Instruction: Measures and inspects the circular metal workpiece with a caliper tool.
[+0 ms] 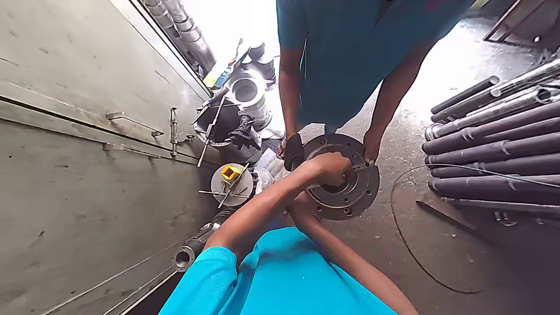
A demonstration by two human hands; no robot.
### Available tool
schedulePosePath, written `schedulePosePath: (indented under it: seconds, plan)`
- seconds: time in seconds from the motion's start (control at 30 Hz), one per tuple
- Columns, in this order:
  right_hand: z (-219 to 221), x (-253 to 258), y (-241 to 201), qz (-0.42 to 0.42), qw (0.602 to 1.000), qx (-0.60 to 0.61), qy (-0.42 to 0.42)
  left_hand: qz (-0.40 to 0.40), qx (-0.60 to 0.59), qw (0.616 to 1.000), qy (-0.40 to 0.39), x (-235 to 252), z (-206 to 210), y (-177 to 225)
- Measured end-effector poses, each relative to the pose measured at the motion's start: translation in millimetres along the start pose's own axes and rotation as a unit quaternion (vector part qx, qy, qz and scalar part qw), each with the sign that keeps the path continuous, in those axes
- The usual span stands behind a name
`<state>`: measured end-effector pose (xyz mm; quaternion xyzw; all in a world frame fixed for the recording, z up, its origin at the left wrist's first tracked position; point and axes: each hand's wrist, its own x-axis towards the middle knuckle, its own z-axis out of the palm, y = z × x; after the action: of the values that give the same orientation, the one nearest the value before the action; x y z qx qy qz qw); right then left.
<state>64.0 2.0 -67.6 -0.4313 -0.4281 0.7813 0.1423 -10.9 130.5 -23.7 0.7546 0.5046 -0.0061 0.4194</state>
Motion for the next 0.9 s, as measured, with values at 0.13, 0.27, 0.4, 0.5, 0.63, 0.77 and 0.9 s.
schedulePosePath:
  seconds: [0.13,0.27,0.4,0.5,0.63,0.77,0.9]
  plan:
    - [-37,-12,-19,-0.028,0.978,-0.123,-0.168,-0.056,-0.014,0.989,0.133,-67,11,3]
    - [-115,-22,-44,-0.253,0.926,-0.277,-0.042,-0.061,-0.188,0.928,0.317,-155,78,-67]
    - [-167,16,-78,-0.344,0.797,-0.488,0.086,-0.103,-0.364,0.833,0.404,-171,145,-45]
    - [-176,34,-80,-0.278,0.786,-0.553,-0.003,-0.109,-0.452,0.713,0.526,-143,164,-28]
    - [-169,6,-53,-0.19,0.837,-0.513,0.005,-0.095,-0.54,0.64,0.538,-119,133,-44]
    - [-118,-40,-21,-0.097,0.871,-0.482,-0.003,-0.082,-0.512,0.746,0.418,-71,62,-56]
    - [-93,-37,-9,-0.115,0.859,-0.498,-0.019,-0.045,-0.418,0.842,0.338,-34,32,-72]
